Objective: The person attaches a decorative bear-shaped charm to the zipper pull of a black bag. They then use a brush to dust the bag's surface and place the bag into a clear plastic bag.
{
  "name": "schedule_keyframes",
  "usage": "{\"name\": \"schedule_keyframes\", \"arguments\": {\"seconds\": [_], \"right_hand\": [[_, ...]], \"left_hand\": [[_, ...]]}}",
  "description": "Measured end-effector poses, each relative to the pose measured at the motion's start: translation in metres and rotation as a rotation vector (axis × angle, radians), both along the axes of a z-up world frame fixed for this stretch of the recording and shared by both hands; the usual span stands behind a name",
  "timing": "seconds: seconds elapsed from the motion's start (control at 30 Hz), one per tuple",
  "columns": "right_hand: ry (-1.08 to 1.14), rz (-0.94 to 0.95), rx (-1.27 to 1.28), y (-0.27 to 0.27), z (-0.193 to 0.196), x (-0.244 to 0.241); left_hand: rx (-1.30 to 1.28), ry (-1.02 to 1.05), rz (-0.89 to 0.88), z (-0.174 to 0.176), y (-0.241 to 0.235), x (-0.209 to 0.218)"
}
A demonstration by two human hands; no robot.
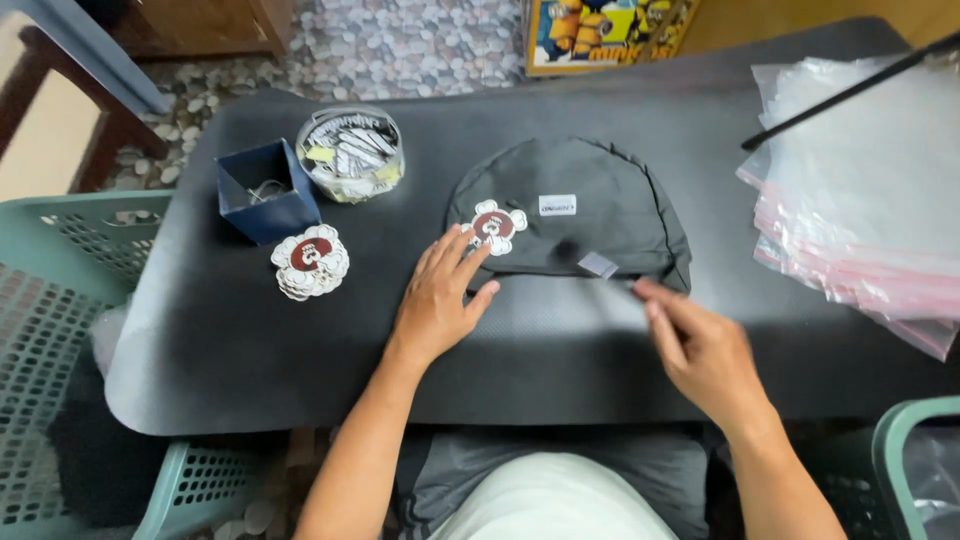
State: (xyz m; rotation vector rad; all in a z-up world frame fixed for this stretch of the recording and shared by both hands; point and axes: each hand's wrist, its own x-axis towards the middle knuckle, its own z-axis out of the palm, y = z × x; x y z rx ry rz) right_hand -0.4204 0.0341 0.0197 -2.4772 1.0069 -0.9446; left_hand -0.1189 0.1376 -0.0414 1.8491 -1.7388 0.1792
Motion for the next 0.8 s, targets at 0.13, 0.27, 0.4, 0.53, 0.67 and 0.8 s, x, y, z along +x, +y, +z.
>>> {"name": "schedule_keyframes", "arguments": {"seconds": [0.13, 0.27, 0.4, 0.53, 0.67, 0.8], "right_hand": [[0.145, -0.282, -0.422, -0.025, -0.021, -0.017], [0.021, -0.059, -0.135, -0.013, -0.005, -0.001], [-0.165, -0.058, -0.019, -0.025, 0.003, 0.002], [-0.158, 0.077, 0.137, -0.027, -0.005, 0.028], [-0.174, 0.006, -0.174, -0.045, 0.006, 0.052], [-0.218, 0.219, 0.123, -0.039, 0.002, 0.091]], "left_hand": [[-0.019, 0.003, 0.001, -0.002, 0.000, 0.000], [-0.030, -0.009, 0.001, -0.002, 0.001, -0.001], [-0.058, 0.053, 0.059, -0.001, 0.002, -0.003], [-0.057, 0.057, 0.080, -0.009, 0.000, 0.000], [-0.082, 0.050, 0.061, -0.012, -0.001, 0.001], [-0.075, 0.055, 0.039, -0.013, -0.001, 0.003]]}}
